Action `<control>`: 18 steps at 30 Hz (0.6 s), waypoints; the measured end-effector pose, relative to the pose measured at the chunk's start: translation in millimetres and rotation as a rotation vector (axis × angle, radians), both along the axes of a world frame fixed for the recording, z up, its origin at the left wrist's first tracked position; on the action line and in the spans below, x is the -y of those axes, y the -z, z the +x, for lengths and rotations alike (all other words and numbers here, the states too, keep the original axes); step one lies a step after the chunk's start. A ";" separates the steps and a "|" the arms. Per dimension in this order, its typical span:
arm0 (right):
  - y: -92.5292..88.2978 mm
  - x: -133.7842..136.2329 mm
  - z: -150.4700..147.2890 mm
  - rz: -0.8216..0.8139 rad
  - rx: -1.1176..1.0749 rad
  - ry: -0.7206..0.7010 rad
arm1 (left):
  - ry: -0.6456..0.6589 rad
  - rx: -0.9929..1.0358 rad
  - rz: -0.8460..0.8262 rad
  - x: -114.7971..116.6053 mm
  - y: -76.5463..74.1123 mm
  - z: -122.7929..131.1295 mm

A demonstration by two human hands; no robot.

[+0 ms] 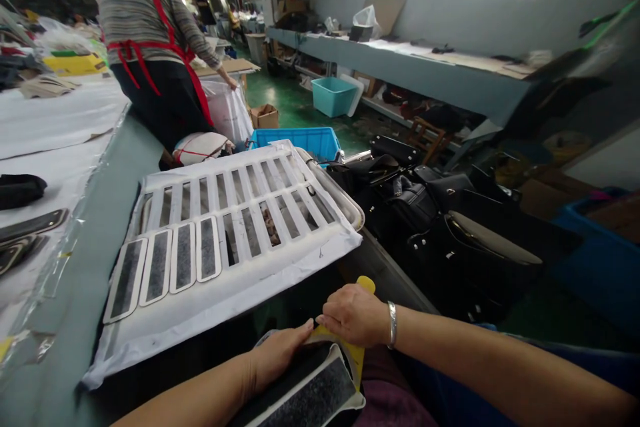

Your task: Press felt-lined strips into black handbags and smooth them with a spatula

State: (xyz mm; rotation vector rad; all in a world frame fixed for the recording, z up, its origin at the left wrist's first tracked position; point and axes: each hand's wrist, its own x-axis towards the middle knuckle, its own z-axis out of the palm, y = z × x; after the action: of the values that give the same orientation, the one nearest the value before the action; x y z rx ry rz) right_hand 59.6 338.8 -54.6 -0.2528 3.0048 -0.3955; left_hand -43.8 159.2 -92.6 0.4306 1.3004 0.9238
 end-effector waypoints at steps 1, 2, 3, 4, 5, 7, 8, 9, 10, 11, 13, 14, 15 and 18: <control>1.1 0.4 -0.2 -0.002 -0.007 -0.013 | 0.046 -0.097 -0.003 1.3 1.1 -1.5; 2.1 0.7 0.0 -0.004 -0.011 -0.022 | 0.092 -0.160 0.004 1.6 1.7 -2.8; 3.0 0.9 0.4 -0.006 -0.015 -0.028 | 0.136 -0.192 0.021 1.1 1.7 -3.8; 3.5 1.0 1.0 -0.008 -0.016 -0.031 | 0.178 -0.204 0.049 -0.2 1.3 -4.5; 3.8 1.0 1.7 -0.012 -0.015 -0.035 | 0.207 -0.198 0.077 -1.8 0.5 -4.7; 3.3 0.9 2.9 -0.019 -0.009 -0.038 | 0.242 -0.184 0.113 -5.3 -1.7 -4.1; 2.7 0.9 3.3 -0.022 -0.001 -0.040 | 0.253 -0.190 0.121 -6.5 -2.8 -3.5; 1.8 1.0 3.6 -0.024 0.008 -0.042 | 0.263 -0.203 0.128 -7.1 -3.8 -2.9; 0.8 1.2 3.6 -0.025 0.018 -0.045 | 0.275 -0.224 0.132 -6.9 -4.6 -2.4; -0.1 1.4 3.4 -0.025 0.026 -0.050 | 0.297 -0.247 0.133 -5.9 -5.0 -2.1; -1.4 1.9 2.6 -0.024 0.037 -0.071 | 0.356 -0.299 0.152 -2.0 -4.1 -2.2; -1.6 2.1 2.1 -0.023 0.038 -0.081 | 0.380 -0.334 0.183 0.5 -2.6 -2.4; -1.5 2.2 1.8 -0.024 0.035 -0.092 | 0.395 -0.367 0.222 3.0 -0.7 -2.5; 0.2 2.0 2.3 -0.035 0.025 -0.112 | 0.380 -0.392 0.313 8.6 6.3 -1.8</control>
State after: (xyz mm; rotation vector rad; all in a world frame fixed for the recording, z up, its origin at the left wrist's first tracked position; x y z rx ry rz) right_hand 61.9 336.8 -54.8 -0.4144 2.9440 -0.4368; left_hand -45.6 150.6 -98.9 1.1082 1.3596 0.7396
